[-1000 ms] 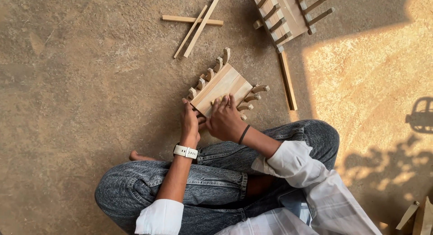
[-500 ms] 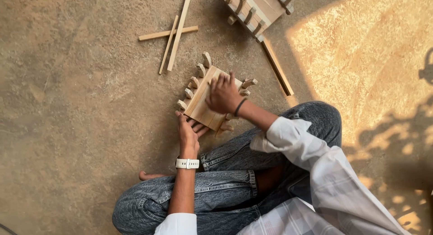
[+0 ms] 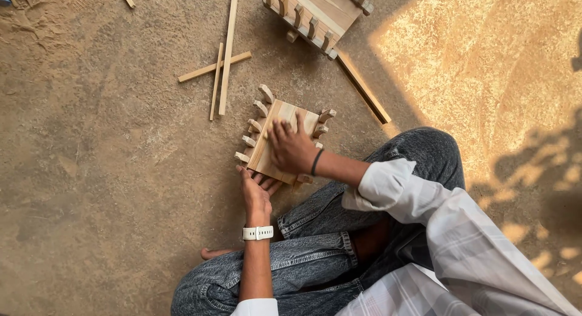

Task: The person sits on the workshop floor and sands the surface of a small wooden rack-like assembly with a sanding block, rubbing it back and forth. They fit and press wooden pegs into the assembly's edge holes, turn the piece over, and continue sanding the other side.

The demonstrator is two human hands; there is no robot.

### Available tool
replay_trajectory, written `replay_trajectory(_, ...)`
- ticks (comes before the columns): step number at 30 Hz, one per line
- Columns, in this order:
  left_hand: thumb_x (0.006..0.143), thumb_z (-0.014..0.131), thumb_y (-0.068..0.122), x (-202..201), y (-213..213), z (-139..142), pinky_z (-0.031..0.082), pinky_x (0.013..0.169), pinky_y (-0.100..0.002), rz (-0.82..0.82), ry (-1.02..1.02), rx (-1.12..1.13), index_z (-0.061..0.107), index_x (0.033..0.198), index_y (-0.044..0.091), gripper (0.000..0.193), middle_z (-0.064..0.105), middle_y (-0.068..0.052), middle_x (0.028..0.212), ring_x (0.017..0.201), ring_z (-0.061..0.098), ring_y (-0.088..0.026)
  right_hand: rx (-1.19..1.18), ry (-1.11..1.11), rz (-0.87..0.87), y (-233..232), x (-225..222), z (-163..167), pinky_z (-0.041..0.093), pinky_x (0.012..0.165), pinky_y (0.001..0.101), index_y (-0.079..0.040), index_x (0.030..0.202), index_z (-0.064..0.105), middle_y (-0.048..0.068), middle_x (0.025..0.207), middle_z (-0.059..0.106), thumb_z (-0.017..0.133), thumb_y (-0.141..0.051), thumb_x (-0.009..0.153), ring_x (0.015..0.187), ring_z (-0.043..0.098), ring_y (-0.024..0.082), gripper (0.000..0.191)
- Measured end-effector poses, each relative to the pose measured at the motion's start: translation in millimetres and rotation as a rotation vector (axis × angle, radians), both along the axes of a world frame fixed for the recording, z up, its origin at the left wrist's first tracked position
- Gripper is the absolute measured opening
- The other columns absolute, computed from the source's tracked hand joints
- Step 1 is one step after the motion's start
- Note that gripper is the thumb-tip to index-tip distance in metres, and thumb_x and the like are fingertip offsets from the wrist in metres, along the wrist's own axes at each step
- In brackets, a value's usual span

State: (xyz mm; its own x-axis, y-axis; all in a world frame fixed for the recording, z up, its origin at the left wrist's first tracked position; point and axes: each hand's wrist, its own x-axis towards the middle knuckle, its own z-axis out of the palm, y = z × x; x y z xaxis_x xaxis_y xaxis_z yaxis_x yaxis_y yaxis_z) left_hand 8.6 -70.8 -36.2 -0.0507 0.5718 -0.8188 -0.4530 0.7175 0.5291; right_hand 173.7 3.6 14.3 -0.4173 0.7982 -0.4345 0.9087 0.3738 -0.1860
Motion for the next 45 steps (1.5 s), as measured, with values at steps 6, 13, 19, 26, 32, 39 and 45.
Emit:
replay_trajectory(6, 0.100, 0.021, 0.065, 2, -2, -1, 0.048, 0.106, -0.065, 0.007, -0.001, 0.005, 0.017, 0.159, 0.006, 0.084, 0.034, -0.034, 0.156, 0.136, 0.047, -0.053, -0.014, 0.006, -0.097, 6, -1, 16, 0.004, 0.119, 0.0769, -0.002, 0.157, 0.024, 0.021, 0.164, 0.022, 0.024, -0.041, 0.102, 0.150, 0.026, 0.038, 0.067)
replay_trajectory(13, 0.097, 0.018, 0.068, 2, 1, 2, 0.047, 0.105, -0.065, -0.017, 0.008, -0.025, 0.020, 0.159, 0.009, 0.085, 0.038, -0.031, 0.154, 0.138, 0.048, -0.050, -0.086, -0.021, 0.123, -11, -2, 14, 0.010, 0.117, 0.0740, -0.002, 0.157, 0.025, 0.026, 0.164, 0.021, 0.026, -0.048, 0.102, 0.151, 0.027, 0.042, 0.071)
replay_trajectory(19, 0.099, 0.020, 0.065, 5, 1, 0, 0.048, 0.105, -0.066, 0.012, -0.013, 0.003, 0.018, 0.158, 0.007, 0.083, 0.037, -0.032, 0.155, 0.136, 0.047, -0.053, 0.089, -0.106, -0.006, -13, 9, 22, 0.015, 0.114, 0.0746, 0.005, 0.153, 0.034, 0.033, 0.156, 0.033, 0.024, -0.043, 0.104, 0.142, 0.035, 0.049, 0.070)
replay_trajectory(26, 0.101, 0.021, 0.064, 7, -4, 0, 0.051, 0.102, -0.064, 0.018, -0.054, 0.054, 0.023, 0.157, 0.004, 0.083, 0.043, -0.033, 0.152, 0.131, 0.054, -0.052, -0.111, -0.332, -0.010, -18, -1, 34, 0.021, 0.119, 0.0669, 0.008, 0.135, 0.056, 0.033, 0.155, 0.039, 0.024, -0.047, 0.107, 0.142, 0.035, 0.057, 0.069)
replay_trajectory(32, 0.098, 0.020, 0.064, 16, -2, 6, 0.053, 0.101, -0.062, 0.023, -0.021, 0.017, 0.021, 0.158, 0.008, 0.082, 0.044, -0.031, 0.152, 0.130, 0.055, -0.052, -0.308, -0.258, 0.114, -6, 3, 29, 0.021, 0.110, 0.0761, 0.016, 0.132, 0.056, 0.043, 0.155, 0.026, 0.041, -0.044, 0.100, 0.141, 0.023, 0.068, 0.069)
replay_trajectory(39, 0.101, 0.023, 0.062, 16, -2, 15, 0.053, 0.100, -0.063, 0.026, -0.025, 0.051, 0.015, 0.161, 0.011, 0.079, 0.038, -0.032, 0.156, 0.130, 0.055, -0.054, -0.282, -0.421, 0.041, -2, 8, 32, 0.016, 0.114, 0.0789, 0.019, 0.141, 0.044, 0.050, 0.151, 0.023, 0.052, -0.033, 0.091, 0.140, 0.023, 0.070, 0.072)
replay_trajectory(45, 0.099, 0.029, 0.059, 21, -3, 18, 0.054, 0.100, -0.063, 0.124, -0.027, 0.045, 0.008, 0.161, 0.018, 0.078, 0.026, -0.024, 0.162, 0.129, 0.055, -0.054, -0.222, -0.291, 0.205, -20, 6, 21, 0.018, 0.112, 0.0778, 0.029, 0.137, 0.039, 0.053, 0.146, 0.029, 0.051, -0.028, 0.090, 0.137, 0.028, 0.071, 0.075)
